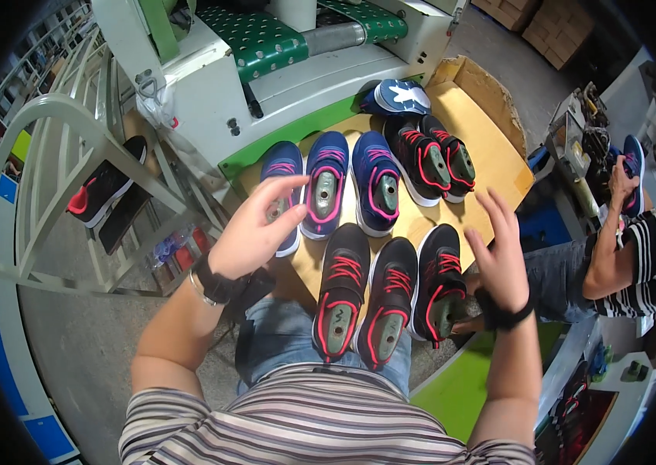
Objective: Inspecting shoes for quality and loading them onto a conveyor belt.
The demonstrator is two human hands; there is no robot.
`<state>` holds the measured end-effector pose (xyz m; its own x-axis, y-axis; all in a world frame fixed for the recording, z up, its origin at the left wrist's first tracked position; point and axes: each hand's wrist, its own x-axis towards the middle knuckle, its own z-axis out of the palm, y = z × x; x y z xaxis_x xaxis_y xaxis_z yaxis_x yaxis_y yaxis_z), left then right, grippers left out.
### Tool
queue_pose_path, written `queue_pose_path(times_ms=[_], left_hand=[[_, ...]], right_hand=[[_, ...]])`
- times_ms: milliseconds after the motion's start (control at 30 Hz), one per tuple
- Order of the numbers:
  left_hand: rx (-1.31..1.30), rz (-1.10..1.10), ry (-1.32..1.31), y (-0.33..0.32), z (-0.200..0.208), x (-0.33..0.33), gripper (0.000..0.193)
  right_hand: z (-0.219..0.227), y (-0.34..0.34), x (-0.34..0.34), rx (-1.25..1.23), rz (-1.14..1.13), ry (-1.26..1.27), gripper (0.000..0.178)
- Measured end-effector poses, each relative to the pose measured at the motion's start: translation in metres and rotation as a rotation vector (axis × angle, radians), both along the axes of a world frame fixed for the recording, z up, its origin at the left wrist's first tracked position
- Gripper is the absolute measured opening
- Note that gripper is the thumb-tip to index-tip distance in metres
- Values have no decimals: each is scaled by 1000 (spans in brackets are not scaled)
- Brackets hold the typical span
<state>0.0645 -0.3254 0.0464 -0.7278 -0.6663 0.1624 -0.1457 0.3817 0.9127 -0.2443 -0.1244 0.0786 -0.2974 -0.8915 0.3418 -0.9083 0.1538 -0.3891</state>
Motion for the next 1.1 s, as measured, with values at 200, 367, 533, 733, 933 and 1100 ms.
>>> queue_pose_path(times_ms=[200,367,533,733,933,1100], left_hand=[[483,-70,152,28,-12,-25,55],[467,-67,-22,27,-31,-115,104],[562,199,-164,12,-80,-178,126],[417,402,-113,7,-90,-199,111],[1105,-5,729,-34,24,-125,59],[255,424,544,-98,98,-120,87]], right_hand=[[2,-214,-66,-37,366,406,65],[-48,-320,-89,347,314,701,68],[-48,-318,-90,219,314,605,51],[14,-219,-121,-488,70,-393,69],[65,-233,-97,-781,141,-375,75],[68,-341,-101,-846,40,-574,82]])
